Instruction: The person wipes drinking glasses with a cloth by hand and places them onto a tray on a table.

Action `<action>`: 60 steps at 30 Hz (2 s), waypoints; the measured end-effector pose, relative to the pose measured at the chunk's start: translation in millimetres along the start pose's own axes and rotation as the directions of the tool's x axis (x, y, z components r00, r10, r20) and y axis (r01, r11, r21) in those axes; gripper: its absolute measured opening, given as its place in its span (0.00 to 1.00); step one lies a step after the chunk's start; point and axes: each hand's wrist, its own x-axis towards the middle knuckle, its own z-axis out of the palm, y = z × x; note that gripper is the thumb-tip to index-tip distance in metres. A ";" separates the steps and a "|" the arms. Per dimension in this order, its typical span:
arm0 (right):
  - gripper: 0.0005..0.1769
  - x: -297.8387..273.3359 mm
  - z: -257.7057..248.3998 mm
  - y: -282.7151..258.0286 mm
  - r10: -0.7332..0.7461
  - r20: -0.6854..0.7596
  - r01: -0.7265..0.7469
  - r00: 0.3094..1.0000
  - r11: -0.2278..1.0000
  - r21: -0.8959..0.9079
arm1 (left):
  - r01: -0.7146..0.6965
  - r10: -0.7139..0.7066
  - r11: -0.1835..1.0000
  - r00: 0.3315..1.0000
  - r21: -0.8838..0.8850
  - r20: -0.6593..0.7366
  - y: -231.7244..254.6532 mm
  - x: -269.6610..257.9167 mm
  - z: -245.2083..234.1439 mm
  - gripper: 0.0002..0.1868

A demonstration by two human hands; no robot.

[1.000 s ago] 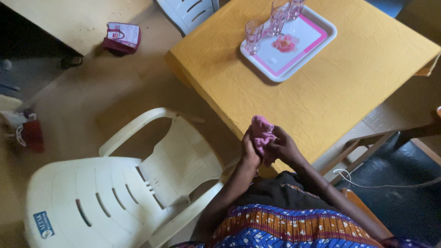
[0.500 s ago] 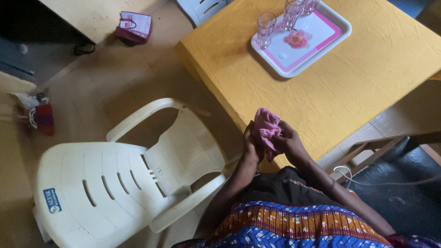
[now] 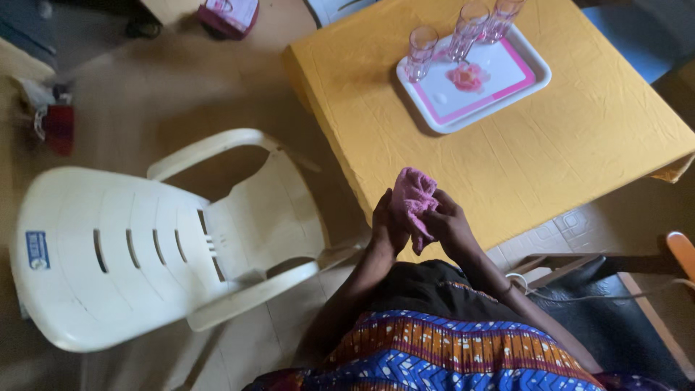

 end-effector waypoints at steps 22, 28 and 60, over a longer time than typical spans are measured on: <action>0.26 14.3 75.0 42.4 0.091 0.092 -0.093 0.992 0.995 0.022 | -0.392 0.420 0.873 0.907 0.290 -0.037 67.7 -56.6 -67.8 0.18; 0.17 10.2 98.3 55.0 -0.378 0.581 0.692 0.721 0.440 -0.572 | -0.566 0.579 0.815 0.804 0.126 -0.138 91.6 -103.7 -68.4 0.10; 0.21 85.5 237.0 126.7 0.443 0.823 0.244 0.356 0.806 -0.540 | -0.631 0.981 0.152 0.187 0.761 -0.041 136.3 -235.2 -115.7 0.28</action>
